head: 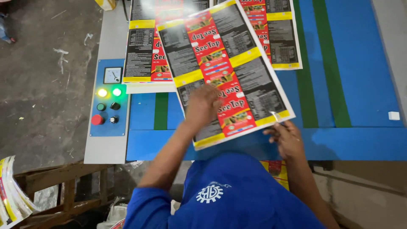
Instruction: The person stands at a blue workbench and repeatedly picks up printed sheets from a stack on the right side. They place each sheet onto a growing pile on the left side of the table, aligning them with the existing stack. The sheets feature a red and yellow design with the text 'SeeTop'.
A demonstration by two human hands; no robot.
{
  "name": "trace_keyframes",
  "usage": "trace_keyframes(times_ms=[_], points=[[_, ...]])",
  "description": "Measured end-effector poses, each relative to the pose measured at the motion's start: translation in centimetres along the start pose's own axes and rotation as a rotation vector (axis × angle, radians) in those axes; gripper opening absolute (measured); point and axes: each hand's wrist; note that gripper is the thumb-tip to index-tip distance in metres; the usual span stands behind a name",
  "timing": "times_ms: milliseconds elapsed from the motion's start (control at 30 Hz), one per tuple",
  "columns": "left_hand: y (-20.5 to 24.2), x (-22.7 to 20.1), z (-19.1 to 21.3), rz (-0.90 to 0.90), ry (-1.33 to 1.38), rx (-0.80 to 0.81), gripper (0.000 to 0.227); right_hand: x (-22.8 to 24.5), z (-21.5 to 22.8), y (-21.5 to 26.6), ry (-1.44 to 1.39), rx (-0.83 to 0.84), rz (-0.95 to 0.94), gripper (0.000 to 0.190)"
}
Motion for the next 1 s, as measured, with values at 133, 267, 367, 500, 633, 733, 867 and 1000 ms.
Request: trace_keyframes(times_ms=[133, 267, 367, 500, 633, 733, 867, 1000], points=[[0.3, 8.8, 0.5, 0.05, -0.182, -0.07, 0.034, 0.8, 2.4, 2.3, -0.076, -0.122, -0.025, 0.023], [0.3, 11.5, 1.8, 0.108, -0.411, 0.017, 0.061, 0.9, 5.3, 4.5, -0.076, -0.26, 0.043, 0.025], [0.6, 11.3, 2.0, 0.102, -0.567, 0.112, 0.079, 0.9, 7.6, 5.9, -0.081, -0.336, 0.074, 0.027], [1.4, 13.2, 1.5, 0.092, -0.634, 0.21, 0.078, 0.1, 11.0, 7.3, -0.074, -0.392, 0.069, 0.022], [-0.6, 13.8, 3.9, 0.029, -0.549, 0.223, 0.057, -0.4, 11.5, 7.7, -0.045, -0.386, 0.074, 0.023], [-2.0, 12.1, 6.4, 0.065, -0.413, 0.198, 0.027, -1.0, 11.4, 7.5, -0.024, -0.397, 0.058, 0.021], [-2.2, 7.8, 7.3, 0.09, -0.424, 0.024, 0.018, -0.7, 10.0, 7.3, -0.022, -0.401, 0.033, 0.022], [-0.2, 4.4, 6.4, 0.115, -0.404, -0.066, 0.013, -1.7, 9.8, 4.5, 0.023, -0.374, 0.005, 0.021]])
Point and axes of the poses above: each hand's wrist, its own y-axis away from the middle knuckle, its own z-axis out of the back of the hand, x = y × z, and after that the axes turned 1 degree about -z, right-handed
